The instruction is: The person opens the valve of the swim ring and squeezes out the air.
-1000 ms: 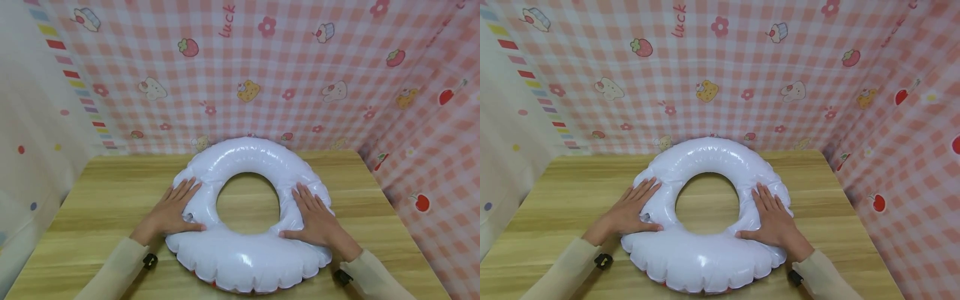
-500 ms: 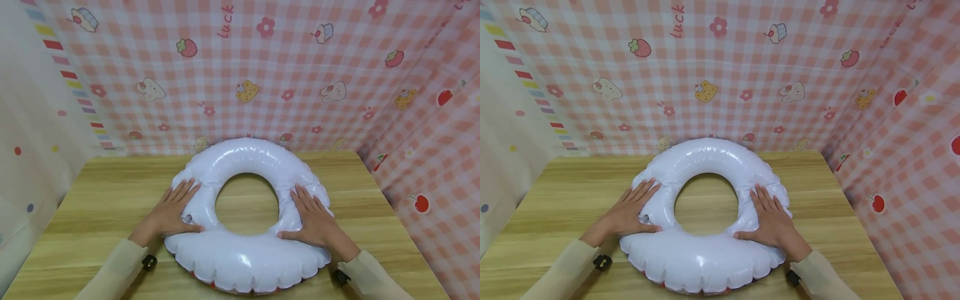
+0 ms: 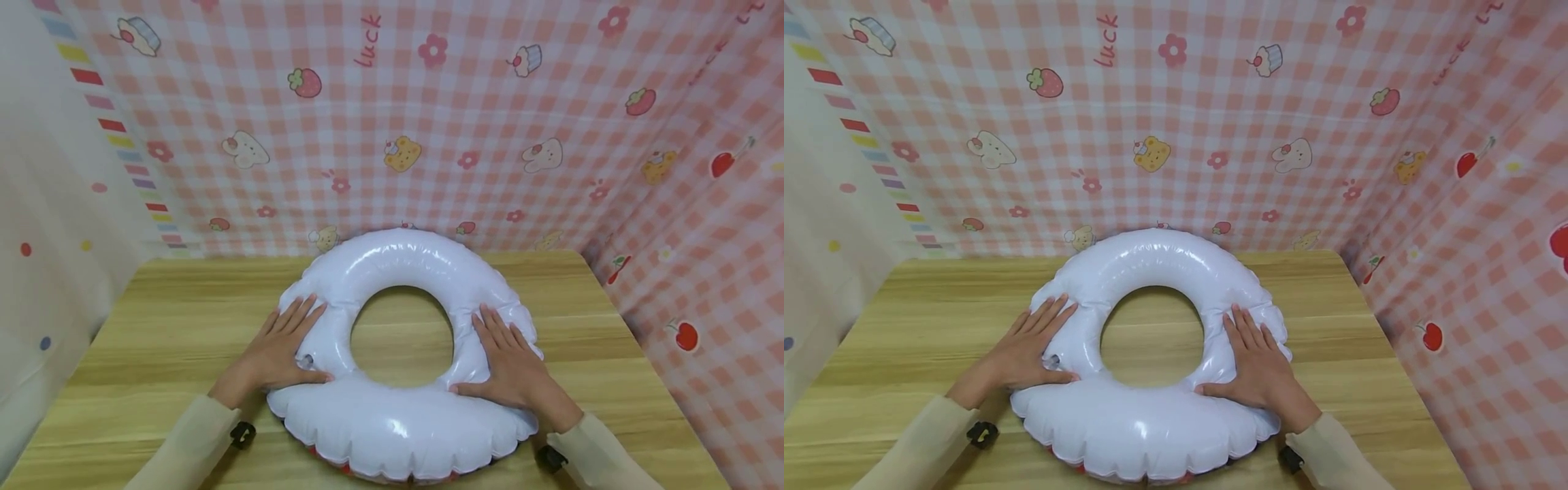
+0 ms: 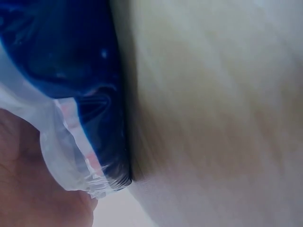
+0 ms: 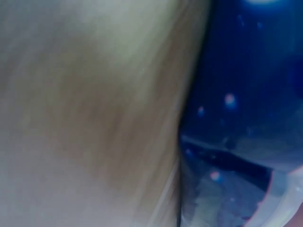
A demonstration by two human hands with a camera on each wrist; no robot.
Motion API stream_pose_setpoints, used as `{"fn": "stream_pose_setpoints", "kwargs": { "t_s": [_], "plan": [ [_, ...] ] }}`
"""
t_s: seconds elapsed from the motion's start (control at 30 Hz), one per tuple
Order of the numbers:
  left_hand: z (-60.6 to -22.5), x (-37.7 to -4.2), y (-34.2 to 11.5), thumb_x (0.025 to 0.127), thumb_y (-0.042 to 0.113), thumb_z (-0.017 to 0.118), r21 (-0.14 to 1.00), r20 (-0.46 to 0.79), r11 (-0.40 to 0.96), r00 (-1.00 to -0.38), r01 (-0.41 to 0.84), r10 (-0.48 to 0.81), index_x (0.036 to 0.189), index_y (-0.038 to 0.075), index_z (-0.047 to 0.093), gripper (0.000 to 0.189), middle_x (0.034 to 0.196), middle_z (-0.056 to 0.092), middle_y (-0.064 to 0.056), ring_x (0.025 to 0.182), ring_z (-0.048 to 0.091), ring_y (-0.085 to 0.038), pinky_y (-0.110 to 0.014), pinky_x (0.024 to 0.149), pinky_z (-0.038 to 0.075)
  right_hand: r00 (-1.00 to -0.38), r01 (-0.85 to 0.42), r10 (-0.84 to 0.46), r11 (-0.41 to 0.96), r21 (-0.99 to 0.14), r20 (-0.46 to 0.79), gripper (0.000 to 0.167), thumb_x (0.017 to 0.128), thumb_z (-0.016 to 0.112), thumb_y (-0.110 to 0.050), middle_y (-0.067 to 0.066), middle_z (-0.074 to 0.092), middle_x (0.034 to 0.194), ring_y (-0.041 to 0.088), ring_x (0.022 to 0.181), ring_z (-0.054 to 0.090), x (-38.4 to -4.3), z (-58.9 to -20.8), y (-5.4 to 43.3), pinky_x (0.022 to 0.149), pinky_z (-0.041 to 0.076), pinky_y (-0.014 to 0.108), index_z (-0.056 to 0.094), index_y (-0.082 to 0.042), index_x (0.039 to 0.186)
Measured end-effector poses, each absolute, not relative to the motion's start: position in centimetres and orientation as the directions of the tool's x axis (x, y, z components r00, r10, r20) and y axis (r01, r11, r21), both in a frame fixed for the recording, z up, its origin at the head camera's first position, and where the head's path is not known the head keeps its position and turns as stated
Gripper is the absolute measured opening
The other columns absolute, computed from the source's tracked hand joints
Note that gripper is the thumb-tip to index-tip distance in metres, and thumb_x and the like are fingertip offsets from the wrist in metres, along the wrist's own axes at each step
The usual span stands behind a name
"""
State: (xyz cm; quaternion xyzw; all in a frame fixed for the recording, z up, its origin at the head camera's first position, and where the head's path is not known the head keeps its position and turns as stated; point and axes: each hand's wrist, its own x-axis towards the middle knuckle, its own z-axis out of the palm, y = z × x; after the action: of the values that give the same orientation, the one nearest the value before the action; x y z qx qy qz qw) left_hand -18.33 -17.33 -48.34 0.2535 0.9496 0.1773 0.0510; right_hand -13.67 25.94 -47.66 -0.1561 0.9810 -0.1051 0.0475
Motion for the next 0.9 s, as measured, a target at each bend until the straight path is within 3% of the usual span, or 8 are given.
{"fn": "stream_pose_setpoints", "kwargs": {
  "t_s": [0.33, 0.9],
  "plan": [
    [-48.28, -18.07, -17.25, 0.073, 0.080, 0.072, 0.368, 0.014, 0.801, -0.864, 0.473, 0.504, 0.166, 0.019, 0.019, 0.124, 0.175, 0.008, -0.009, 0.160, 0.008, -0.038, -0.068, 0.123, 0.007, -0.946, -0.296, -0.318, 0.929, -0.220, -0.068, 0.134, 0.073, 0.059, -0.091, 0.017, 0.005, 0.173, 0.034, 0.161, 0.009, -13.70, -47.64, 25.68, 0.127, 0.013, 0.062, 0.011, -0.006, 0.165],
    [-48.23, -18.36, -17.10, 0.074, 0.079, 0.071, 0.345, -0.038, 0.822, -0.868, 0.453, 0.495, 0.166, 0.020, 0.015, 0.123, 0.175, 0.003, -0.007, 0.161, 0.003, -0.036, -0.067, 0.125, 0.004, -0.946, -0.288, -0.313, 0.933, -0.217, -0.089, 0.134, 0.073, 0.062, -0.088, 0.017, 0.003, 0.174, 0.035, 0.161, 0.008, -13.94, -47.75, 25.74, 0.127, 0.012, 0.063, 0.010, -0.006, 0.165]
  ]
}}
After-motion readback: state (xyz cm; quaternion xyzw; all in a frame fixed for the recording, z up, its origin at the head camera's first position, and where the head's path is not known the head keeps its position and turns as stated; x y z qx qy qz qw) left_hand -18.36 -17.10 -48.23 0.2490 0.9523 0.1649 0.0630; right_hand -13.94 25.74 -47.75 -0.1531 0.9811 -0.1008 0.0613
